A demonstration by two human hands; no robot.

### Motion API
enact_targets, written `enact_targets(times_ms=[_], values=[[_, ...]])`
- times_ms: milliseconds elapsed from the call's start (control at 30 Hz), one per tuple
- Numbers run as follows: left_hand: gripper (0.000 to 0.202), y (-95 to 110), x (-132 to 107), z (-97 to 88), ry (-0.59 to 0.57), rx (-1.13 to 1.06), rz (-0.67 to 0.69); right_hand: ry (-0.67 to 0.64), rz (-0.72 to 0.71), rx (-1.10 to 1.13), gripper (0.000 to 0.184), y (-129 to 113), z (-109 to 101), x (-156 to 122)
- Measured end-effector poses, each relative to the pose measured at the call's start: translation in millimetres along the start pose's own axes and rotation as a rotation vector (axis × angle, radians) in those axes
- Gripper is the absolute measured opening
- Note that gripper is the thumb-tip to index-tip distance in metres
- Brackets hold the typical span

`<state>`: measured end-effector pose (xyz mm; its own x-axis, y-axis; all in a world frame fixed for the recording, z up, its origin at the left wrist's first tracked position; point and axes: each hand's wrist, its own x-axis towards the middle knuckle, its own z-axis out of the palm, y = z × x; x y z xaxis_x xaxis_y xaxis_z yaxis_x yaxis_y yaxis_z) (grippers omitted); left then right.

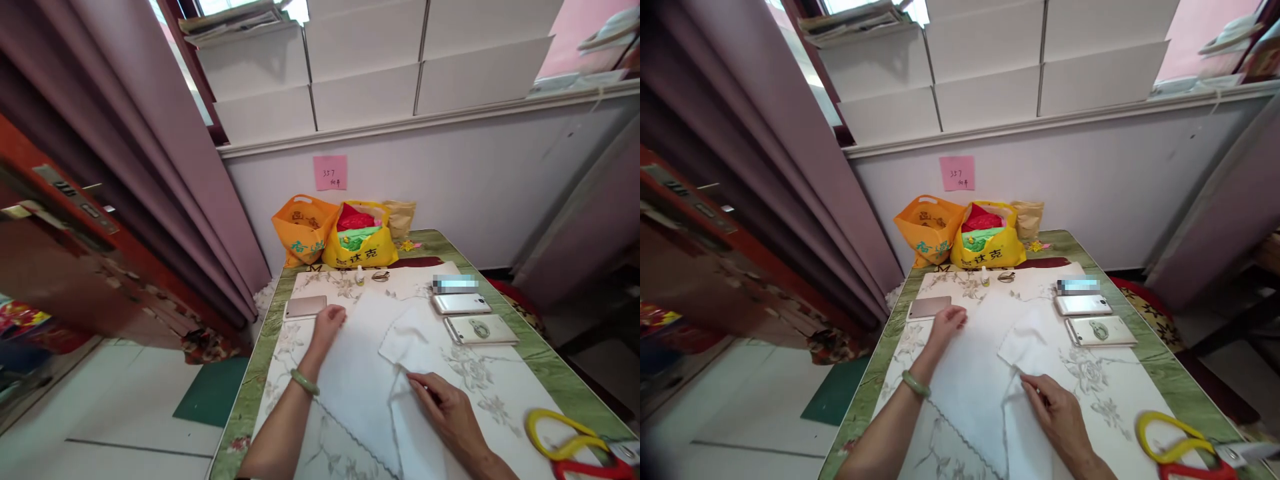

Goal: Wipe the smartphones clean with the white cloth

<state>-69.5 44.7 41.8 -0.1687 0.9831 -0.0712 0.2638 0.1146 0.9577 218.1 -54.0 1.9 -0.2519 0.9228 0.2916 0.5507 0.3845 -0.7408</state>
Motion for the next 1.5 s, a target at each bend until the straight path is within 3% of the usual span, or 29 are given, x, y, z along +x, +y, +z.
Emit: enact_targets(times_ms=[133, 267, 400, 533, 733, 967, 1133, 1200, 1267, 1400, 1500], values=[[0.028, -7.7, 15.4, -69.1, 0.17, 0.267, 0.085, 0.004, 0.026, 0.01, 0.031, 7.2, 7.9, -8.8], [0.04, -14.8, 17.6, -101.8, 0.135, 0.527, 0.124, 0.009, 0.044, -0.007, 0.029, 16.2, 16.1, -15.6], [0.055, -25.8, 28.7, -106.3, 0.0, 0.789, 0.15, 0.006, 0.066, -0.023, 0.028, 18.5, 18.2, -17.8], [0.069, -33.1, 46.7, -107.4, -0.064, 0.813, 0.139, -0.006, 0.054, -0.028, 0.028, 16.8, 16.6, -17.6], [0.067, -29.0, 61.1, -109.5, -0.109, 0.892, 0.14, 0.013, 0.05, -0.036, 0.026, 16.6, 18.4, -18.1], [0.062, -14.2, 45.4, -105.8, -0.085, 0.972, 0.149, 0.023, 0.03, -0.028, 0.027, 15.2, 17.3, -16.9], [0.071, 5.9, 21.7, -101.0, -0.032, 0.981, 0.166, 0.029, 0.014, -0.028, 0.029, 12.7, 14.7, -13.5], [0.073, 15.0, 13.0, -90.7, 0.015, 0.874, 0.206, 0.02, 0.024, -0.035, 0.03, 10.8, 13.8, -12.1], [0.073, 22.2, 4.2, -72.0, 0.068, 0.582, 0.2, 0.009, 0.047, -0.044, 0.031, 8.7, 13.1, -10.9], [0.056, 25.0, -18.8, -15.6, -0.027, -0.237, -0.025, 0.003, 0.084, -0.022, 0.03, 5.9, 11.8, -9.6], [0.045, 18.5, -36.2, 24.9, -0.107, -0.63, -0.272, 0.061, 0.137, 0.077, 0.03, 6.1, 8.9, -10.3]])
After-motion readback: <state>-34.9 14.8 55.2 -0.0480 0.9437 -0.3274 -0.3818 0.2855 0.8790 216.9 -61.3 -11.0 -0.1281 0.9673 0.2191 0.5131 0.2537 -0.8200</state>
